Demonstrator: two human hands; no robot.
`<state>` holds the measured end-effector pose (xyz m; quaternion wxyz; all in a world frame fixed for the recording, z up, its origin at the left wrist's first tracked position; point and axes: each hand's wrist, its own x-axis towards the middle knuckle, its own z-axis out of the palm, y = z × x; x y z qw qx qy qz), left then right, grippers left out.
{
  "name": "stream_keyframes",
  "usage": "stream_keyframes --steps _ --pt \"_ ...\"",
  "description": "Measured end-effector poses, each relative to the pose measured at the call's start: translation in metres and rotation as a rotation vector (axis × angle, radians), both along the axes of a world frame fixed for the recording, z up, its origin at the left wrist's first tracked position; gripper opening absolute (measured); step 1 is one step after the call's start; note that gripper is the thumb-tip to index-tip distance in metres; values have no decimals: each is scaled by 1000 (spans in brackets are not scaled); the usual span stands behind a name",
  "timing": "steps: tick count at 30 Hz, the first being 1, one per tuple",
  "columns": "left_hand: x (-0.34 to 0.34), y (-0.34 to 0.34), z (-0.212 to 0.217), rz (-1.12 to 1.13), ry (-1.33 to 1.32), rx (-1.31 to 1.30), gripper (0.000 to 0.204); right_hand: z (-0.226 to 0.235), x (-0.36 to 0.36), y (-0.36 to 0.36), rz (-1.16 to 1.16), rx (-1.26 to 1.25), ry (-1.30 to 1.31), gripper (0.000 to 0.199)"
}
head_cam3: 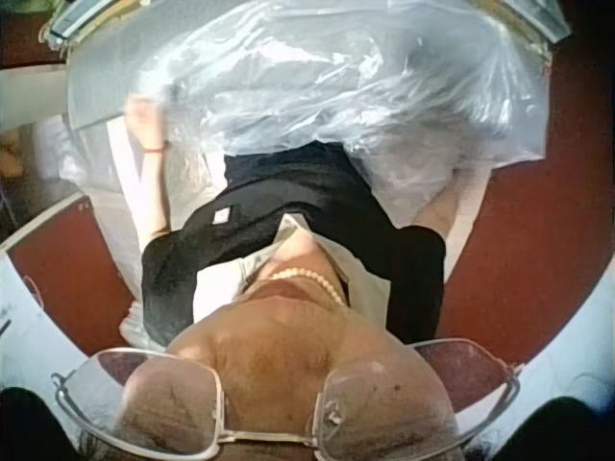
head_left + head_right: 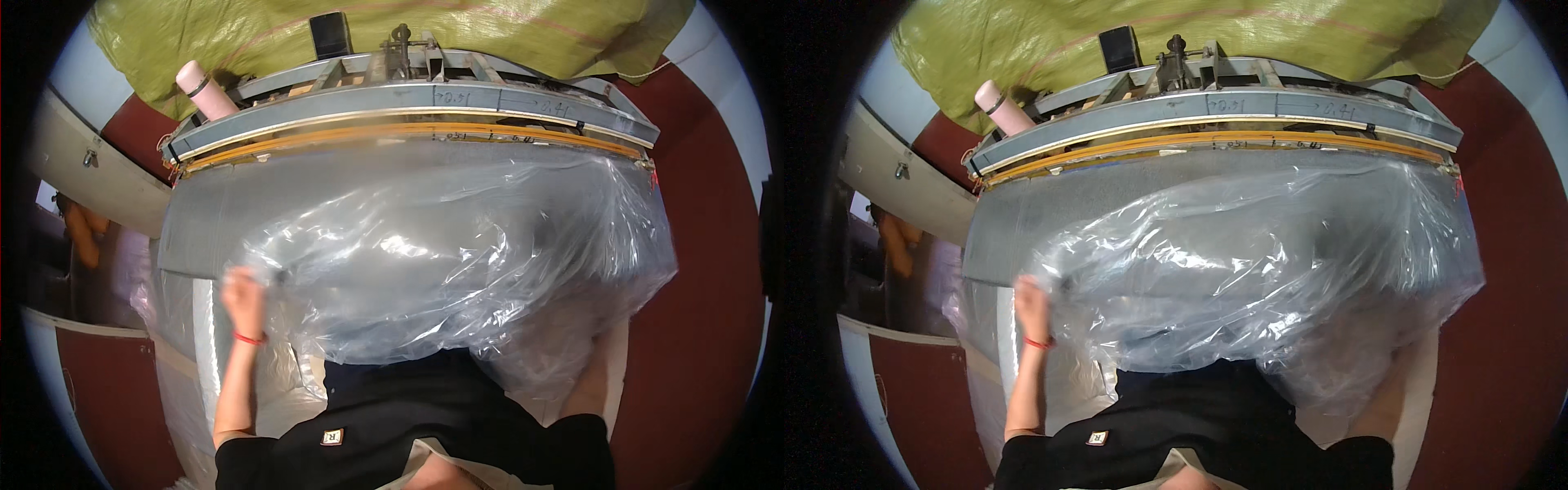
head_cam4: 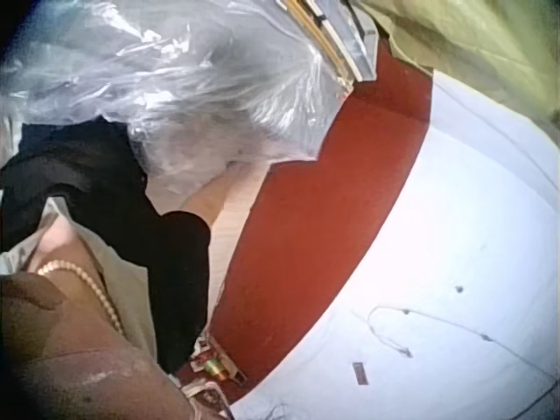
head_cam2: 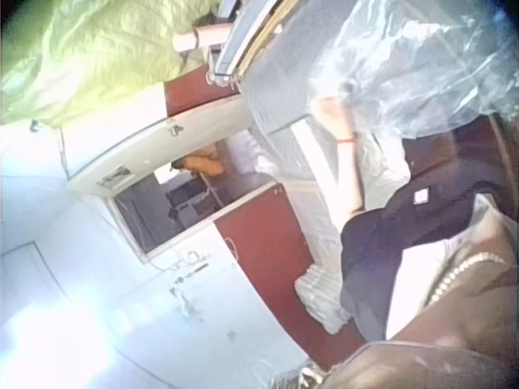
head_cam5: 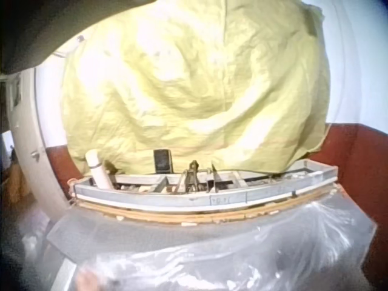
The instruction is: Handling and arranging large sheets of thin plastic film on a work table.
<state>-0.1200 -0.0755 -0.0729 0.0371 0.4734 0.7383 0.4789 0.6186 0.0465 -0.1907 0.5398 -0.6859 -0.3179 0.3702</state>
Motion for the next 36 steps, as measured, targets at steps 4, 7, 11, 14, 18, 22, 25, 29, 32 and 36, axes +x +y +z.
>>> stream_keyframes --steps 4,7,11,14,18,22,25,29,32,36 --pt "147 37 -36 -840 67 -308 29 39 25 -21 20 -68 -82 43" --pt "205 73 -62 -936 18 -743 40 61 32 -33 50 -100 -133 40" --pt "254 104 -141 -1173 -58 -829 32 93 39 -41 115 -140 -215 37" --pt "265 107 -118 -1328 27 -853 27 116 54 -57 138 -184 -294 35" --pt "232 96 -56 -1392 311 -644 36 133 65 -79 185 -253 -383 32" --pt "154 67 -46 -1281 -142 -485 42 149 75 -96 247 -322 -477 29" --pt "65 39 -80 -928 -197 -436 37 155 74 -93 329 -366 -545 27" --pt "-43 -23 -134 -310 -243 -481 27 150 63 -57 490 -413 -638 24" --pt "-93 -60 -144 -33 -539 -338 26 140 47 -29 609 -448 -707 22" --pt "-160 -106 -176 317 -243 -348 28 135 30 2 735 -481 -812 19"
